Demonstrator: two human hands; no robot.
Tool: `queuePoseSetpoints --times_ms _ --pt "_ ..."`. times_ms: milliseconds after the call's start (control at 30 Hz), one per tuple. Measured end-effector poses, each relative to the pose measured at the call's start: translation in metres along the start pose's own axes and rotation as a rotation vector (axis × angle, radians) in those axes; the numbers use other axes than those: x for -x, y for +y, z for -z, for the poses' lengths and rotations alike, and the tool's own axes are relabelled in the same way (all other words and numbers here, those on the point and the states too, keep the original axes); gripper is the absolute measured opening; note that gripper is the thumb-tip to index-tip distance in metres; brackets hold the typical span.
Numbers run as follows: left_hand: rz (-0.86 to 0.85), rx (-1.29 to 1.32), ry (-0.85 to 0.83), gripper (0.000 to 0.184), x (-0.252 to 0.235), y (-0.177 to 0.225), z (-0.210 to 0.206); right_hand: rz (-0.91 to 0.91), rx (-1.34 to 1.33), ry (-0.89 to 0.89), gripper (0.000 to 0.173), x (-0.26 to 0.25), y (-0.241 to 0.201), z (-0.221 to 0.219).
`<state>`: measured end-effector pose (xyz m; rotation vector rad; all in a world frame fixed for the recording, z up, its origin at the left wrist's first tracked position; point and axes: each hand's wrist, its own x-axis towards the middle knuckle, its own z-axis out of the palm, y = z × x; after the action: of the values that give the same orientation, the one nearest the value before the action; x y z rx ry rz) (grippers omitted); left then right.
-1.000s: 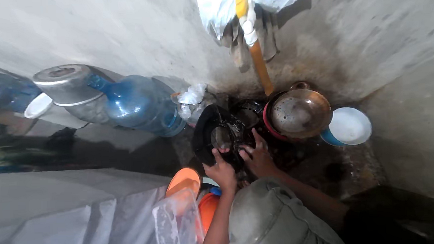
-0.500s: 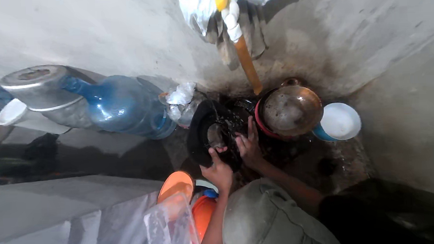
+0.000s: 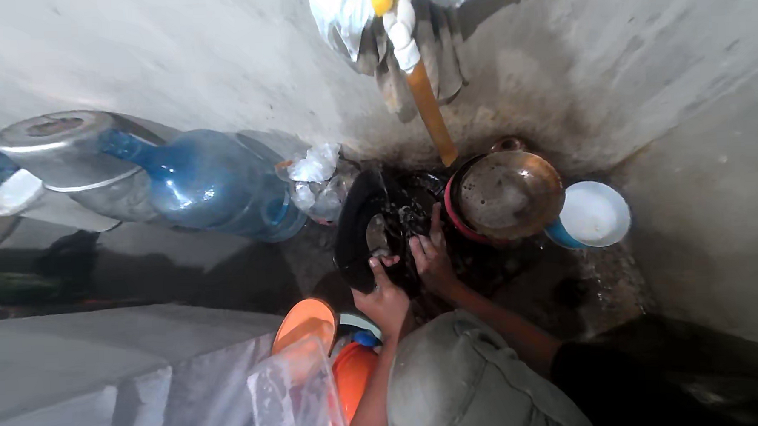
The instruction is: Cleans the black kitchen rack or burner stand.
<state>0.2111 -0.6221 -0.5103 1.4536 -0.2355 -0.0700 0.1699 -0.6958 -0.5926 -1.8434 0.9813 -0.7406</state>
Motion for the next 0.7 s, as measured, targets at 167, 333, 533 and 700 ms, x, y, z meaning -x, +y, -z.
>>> queuePoseSetpoints --times_ms 167,333,533,700 --pt "-0.041 -0.004 -0.046 0.022 -0.006 -0.004 -0.005 -0.084 0.045 -0.034 0.048 0.009 0.000 0.003" --pt "-0.050 0.006 -0.032 0.020 -0.014 -0.004 -0.008 0.051 0.019 -0.053 0.036 0.040 0.005 -0.007" --pt "-0.038 0.031 -0.039 0.019 -0.009 -0.005 -0.003 -0.045 0.034 -0.030 0.039 0.003 -0.001 0.011" --pt "0.000 0.048 -0.027 0.017 0.000 0.003 -0.012 -0.113 0.034 -0.076 0.046 -0.009 -0.012 0.021"
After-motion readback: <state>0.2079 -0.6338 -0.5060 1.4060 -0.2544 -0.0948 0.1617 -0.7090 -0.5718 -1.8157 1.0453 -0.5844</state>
